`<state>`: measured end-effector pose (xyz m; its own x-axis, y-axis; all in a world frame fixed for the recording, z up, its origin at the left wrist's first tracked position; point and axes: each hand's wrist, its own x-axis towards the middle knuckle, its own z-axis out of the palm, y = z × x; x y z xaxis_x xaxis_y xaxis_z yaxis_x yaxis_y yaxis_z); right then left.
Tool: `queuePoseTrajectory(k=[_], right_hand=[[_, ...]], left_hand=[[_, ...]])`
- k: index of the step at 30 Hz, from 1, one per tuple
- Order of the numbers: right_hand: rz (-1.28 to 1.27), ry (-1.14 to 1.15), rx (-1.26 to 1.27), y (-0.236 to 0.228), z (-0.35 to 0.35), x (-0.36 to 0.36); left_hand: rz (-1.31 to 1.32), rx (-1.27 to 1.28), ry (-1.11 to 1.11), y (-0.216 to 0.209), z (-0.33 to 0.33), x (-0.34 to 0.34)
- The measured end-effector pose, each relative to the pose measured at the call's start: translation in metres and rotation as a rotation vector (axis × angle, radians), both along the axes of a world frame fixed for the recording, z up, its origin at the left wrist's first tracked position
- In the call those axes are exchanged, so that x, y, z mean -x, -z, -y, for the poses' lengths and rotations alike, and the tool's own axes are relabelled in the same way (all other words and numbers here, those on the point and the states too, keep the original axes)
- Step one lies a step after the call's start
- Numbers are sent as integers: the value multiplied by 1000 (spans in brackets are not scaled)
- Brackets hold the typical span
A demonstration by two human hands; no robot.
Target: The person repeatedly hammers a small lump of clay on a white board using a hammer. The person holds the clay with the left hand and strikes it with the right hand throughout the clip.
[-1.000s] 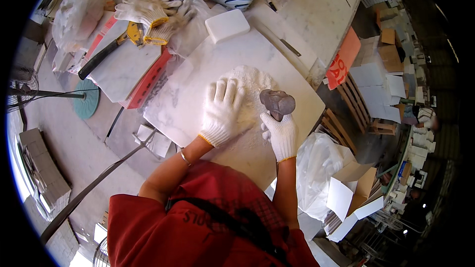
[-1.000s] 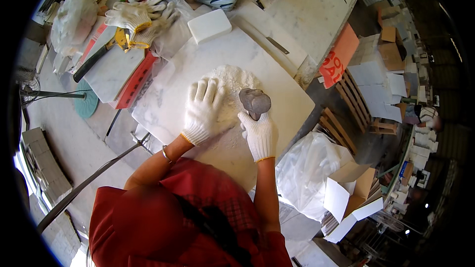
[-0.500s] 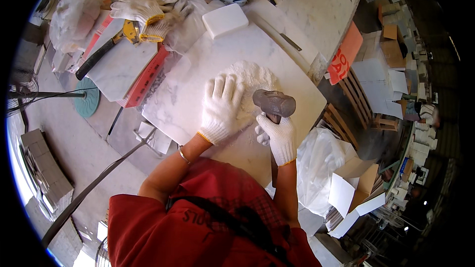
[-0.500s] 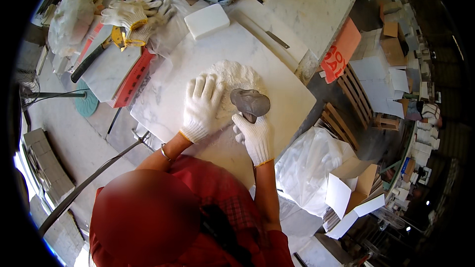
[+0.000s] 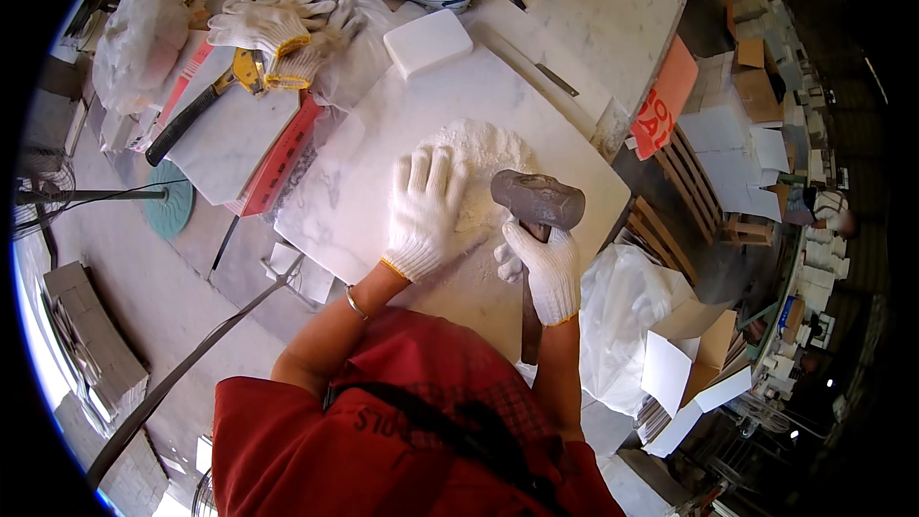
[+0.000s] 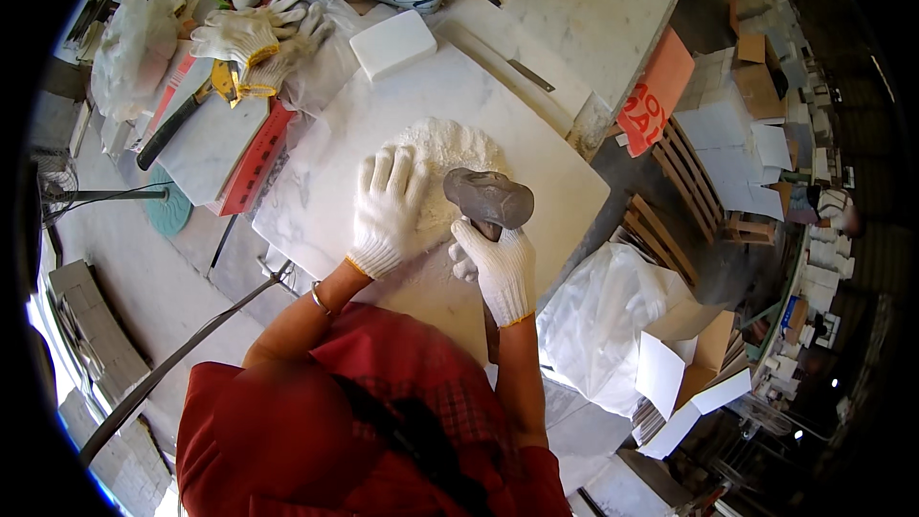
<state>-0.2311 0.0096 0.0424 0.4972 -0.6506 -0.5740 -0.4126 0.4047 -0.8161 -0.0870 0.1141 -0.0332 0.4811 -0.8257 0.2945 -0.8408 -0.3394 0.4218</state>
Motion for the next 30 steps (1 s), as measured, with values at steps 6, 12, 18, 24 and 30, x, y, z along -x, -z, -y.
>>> queuePoseTrajectory(k=[6,12,18,24,30], right_hand=[[-210,-121,-25,41,-1,-13],[-103,-55,-119,14,10,-12],[-37,22,95,-18,-11,-10],[-156,-146,127,59,6,-14],[-149,-65,14,-12,2,-12]], left_hand=[[3,-19,-3,-8,4,-1],[-2,24,-7,-7,1,-3],[-19,17,1,-10,0,-1],[62,-36,-26,3,6,-2],[-8,25,-7,-7,-2,0]])
